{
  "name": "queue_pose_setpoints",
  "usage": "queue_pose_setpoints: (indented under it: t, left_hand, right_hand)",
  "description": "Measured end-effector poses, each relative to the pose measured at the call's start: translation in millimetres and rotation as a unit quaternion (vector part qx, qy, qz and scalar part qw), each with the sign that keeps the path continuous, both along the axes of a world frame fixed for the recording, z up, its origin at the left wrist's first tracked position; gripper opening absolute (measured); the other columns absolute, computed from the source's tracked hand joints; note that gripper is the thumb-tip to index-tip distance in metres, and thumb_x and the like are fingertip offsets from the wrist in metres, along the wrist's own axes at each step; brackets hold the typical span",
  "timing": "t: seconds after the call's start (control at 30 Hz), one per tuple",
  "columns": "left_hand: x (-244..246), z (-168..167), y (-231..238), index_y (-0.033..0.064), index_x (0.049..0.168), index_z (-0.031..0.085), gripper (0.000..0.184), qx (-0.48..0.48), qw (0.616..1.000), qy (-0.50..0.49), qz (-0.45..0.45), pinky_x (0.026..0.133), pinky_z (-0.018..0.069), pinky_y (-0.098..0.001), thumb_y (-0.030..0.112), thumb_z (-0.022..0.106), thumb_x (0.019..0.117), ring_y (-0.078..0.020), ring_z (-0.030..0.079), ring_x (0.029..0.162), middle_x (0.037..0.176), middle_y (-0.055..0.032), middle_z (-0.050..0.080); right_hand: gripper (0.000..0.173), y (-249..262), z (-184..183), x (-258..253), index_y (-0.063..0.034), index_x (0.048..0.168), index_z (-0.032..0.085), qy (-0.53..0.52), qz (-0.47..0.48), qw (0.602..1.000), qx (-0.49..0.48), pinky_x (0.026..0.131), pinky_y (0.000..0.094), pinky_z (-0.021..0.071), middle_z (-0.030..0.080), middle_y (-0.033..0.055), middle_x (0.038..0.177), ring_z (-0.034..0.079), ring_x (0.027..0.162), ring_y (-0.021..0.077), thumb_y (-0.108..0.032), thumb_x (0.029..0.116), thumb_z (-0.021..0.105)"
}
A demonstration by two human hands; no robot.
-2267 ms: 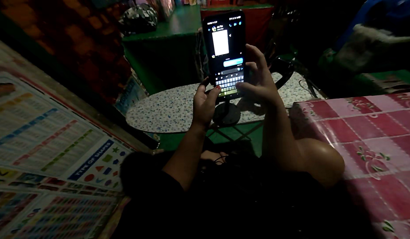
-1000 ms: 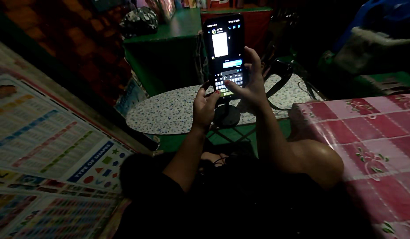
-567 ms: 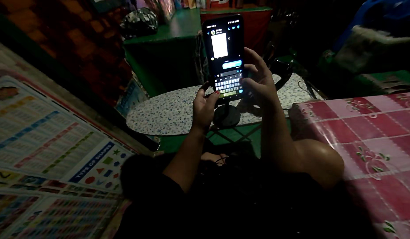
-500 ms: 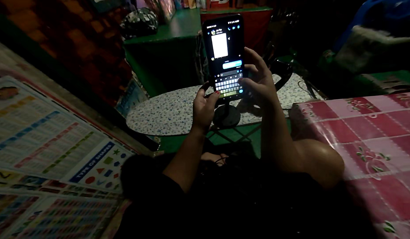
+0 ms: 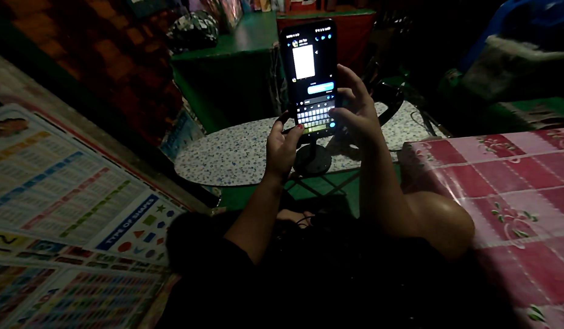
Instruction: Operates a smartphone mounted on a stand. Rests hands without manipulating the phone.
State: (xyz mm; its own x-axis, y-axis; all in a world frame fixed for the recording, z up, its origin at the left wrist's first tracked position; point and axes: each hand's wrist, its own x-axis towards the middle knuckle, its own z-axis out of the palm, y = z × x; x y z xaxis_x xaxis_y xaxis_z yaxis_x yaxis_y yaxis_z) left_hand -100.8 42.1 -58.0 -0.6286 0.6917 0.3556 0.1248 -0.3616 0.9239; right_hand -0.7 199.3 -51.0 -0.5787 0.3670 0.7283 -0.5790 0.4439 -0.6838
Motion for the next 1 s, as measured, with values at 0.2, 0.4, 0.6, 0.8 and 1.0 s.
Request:
queue_pose_setpoints:
  t: [0.2, 0.4, 0.6, 0.8, 1.0]
  left_hand:
    - [-1, -1, 0, -0.0008, 0.148, 0.037, 0.045, -0.001, 1.0, 0.005, -0.004, 0.08, 0.0589, -0.0256, 0.007, 0.046, 0.1044, -0.009, 0.07, 0.091, 0.12, -0.0116, 0.065]
    - [-1, -1, 0, -0.0014, 0.148, 0.036, 0.045, -0.001, 1.0, 0.007, -0.002, 0.079, 0.0591, -0.0254, 0.007, 0.046, 0.1049, -0.0089, 0.07, 0.09, 0.117, -0.0108, 0.067]
    - [0, 0, 0, -0.0006, 0.147, 0.038, 0.043, -0.001, 1.0, 0.004, 0.003, 0.078, 0.0586, -0.0243, 0.006, 0.046, 0.1048, -0.0078, 0.07, 0.088, 0.116, -0.0097, 0.067]
    - [-1, 1, 0, -0.0018, 0.145, 0.039, 0.042, -0.003, 1.0, 0.012, 0.01, 0.078, 0.0596, -0.0257, 0.008, 0.046, 0.1042, -0.0091, 0.07, 0.089, 0.12, -0.0108, 0.065]
    - [-2, 4, 4, -0.0038, 0.145, 0.04, 0.043, -0.018, 0.999, 0.009, 0.032, 0.079, 0.0597, -0.0273, 0.012, 0.048, 0.1054, -0.0103, 0.07, 0.089, 0.117, -0.0136, 0.065]
  right_hand:
    - [0.073, 1, -1, -1, 0.0037, 0.156, 0.029, -0.004, -0.004, 1.0, 0.008, 0.085, 0.0242, 0.0589, 0.062, 0.0092, 0.127, 0.067, 0.103, 0.0075, -0.003, 0.0905, 0.06]
    - [0.076, 1, -3, -1, 0.0034, 0.156, 0.025, 0.002, 0.019, 1.0, 0.006, 0.087, 0.0236, 0.0587, 0.06, 0.0082, 0.131, 0.066, 0.105, 0.0056, -0.002, 0.0898, 0.062]
    - [0.09, 0, -4, -4, 0.0001, 0.159, 0.021, -0.016, 0.0, 1.0, 0.013, 0.082, 0.024, 0.0604, 0.059, 0.0101, 0.131, 0.067, 0.103, 0.0067, -0.006, 0.0835, 0.07]
    - [0.079, -97, 76, 31, 0.0009, 0.157, 0.027, -0.236, -0.168, 0.947, -0.137, 0.091, 0.0195, 0.052, 0.056, 0.0187, 0.135, 0.064, 0.107, 0.0111, 0.017, 0.0899, 0.065]
    - [0.095, -6, -5, -10, 0.0014, 0.158, 0.022, -0.004, -0.044, 0.999, 0.024, 0.085, 0.0252, 0.0594, 0.058, 0.0154, 0.129, 0.066, 0.106, 0.0102, -0.006, 0.0792, 0.076]
